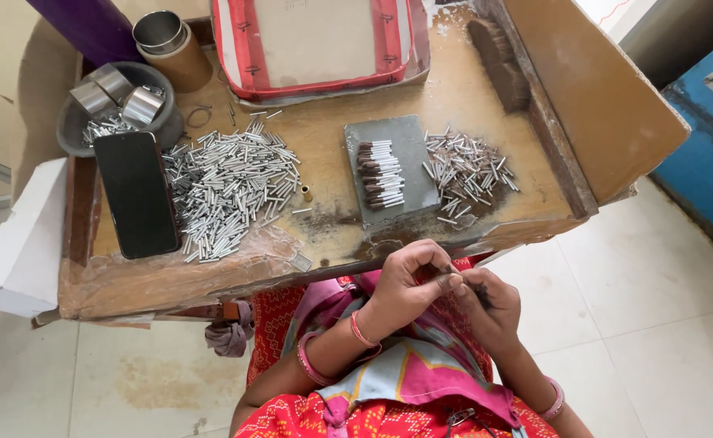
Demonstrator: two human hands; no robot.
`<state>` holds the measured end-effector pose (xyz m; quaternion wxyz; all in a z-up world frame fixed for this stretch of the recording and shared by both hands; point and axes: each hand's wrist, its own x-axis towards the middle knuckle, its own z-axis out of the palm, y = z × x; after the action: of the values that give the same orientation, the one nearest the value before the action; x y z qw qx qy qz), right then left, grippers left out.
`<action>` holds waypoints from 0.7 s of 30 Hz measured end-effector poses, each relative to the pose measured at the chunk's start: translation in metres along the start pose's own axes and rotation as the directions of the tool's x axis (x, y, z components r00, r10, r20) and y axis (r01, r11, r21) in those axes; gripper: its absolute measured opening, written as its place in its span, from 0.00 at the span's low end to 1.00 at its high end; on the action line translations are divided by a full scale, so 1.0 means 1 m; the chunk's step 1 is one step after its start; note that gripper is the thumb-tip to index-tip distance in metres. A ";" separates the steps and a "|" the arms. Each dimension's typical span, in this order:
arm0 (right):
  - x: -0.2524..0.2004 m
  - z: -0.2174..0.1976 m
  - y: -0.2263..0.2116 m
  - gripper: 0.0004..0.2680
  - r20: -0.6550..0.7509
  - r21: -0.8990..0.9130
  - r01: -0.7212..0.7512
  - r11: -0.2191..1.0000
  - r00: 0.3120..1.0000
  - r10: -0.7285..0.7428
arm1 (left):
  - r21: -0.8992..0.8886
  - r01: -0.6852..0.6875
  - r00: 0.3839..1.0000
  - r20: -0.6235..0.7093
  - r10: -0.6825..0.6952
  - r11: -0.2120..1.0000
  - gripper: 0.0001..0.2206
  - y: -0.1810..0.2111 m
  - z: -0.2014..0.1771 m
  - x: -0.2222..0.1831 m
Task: The person is manually assembling small metal components on a workbench.
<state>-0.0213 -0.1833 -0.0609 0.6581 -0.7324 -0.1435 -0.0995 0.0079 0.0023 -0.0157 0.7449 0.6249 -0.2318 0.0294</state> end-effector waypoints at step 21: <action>0.005 0.000 -0.025 0.02 0.034 -0.153 0.109 0.982 0.994 -0.105 | 0.213 -0.110 0.994 0.020 0.108 0.971 0.06 0.031 -0.004 -0.009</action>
<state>-0.0252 -0.1803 -0.0358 0.5912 -0.7736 -0.1830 -0.1363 -0.0088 0.0154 0.0093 0.6697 0.6878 -0.2643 0.0924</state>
